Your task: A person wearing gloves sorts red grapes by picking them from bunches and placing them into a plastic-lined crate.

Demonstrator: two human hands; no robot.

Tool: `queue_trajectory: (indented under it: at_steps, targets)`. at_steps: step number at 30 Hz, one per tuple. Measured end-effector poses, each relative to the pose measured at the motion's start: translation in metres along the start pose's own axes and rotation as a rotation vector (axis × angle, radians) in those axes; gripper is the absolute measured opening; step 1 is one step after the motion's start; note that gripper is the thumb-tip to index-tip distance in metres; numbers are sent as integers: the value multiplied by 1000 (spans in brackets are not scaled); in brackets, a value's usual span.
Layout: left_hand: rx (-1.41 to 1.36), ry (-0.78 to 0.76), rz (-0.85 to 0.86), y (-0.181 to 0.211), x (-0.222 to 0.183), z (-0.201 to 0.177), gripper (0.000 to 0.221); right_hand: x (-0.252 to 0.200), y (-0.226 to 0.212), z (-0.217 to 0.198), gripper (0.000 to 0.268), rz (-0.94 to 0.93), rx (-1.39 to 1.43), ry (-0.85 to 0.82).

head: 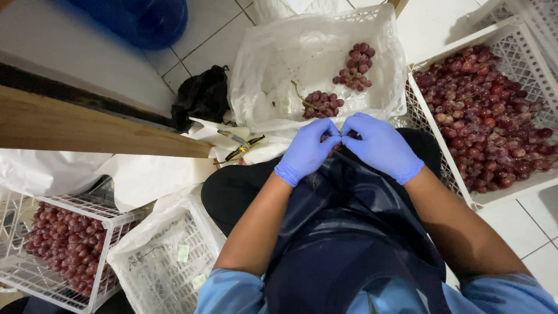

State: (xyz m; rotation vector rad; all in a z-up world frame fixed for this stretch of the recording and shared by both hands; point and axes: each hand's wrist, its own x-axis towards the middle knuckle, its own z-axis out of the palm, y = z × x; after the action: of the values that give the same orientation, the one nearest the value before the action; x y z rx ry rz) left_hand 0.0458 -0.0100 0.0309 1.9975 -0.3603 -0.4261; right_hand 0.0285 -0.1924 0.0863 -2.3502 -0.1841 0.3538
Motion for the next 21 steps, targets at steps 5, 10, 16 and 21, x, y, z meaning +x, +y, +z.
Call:
queue_trajectory:
  at_steps: [5,10,16,21]
  targets:
    - [-62,-70,-2,0,-7,0,7,3,12,1,8,-46,-152,27]
    - [-364,-92,-49,-1,-16,-14,9,16,68,-16,10,26,253,359]
    - [-859,-37,-103,10,-17,-6,4,-6,48,-7,35,18,466,266]
    - [-703,-46,-99,-15,-15,9,13,-13,-12,-7,35,-642,-109,187]
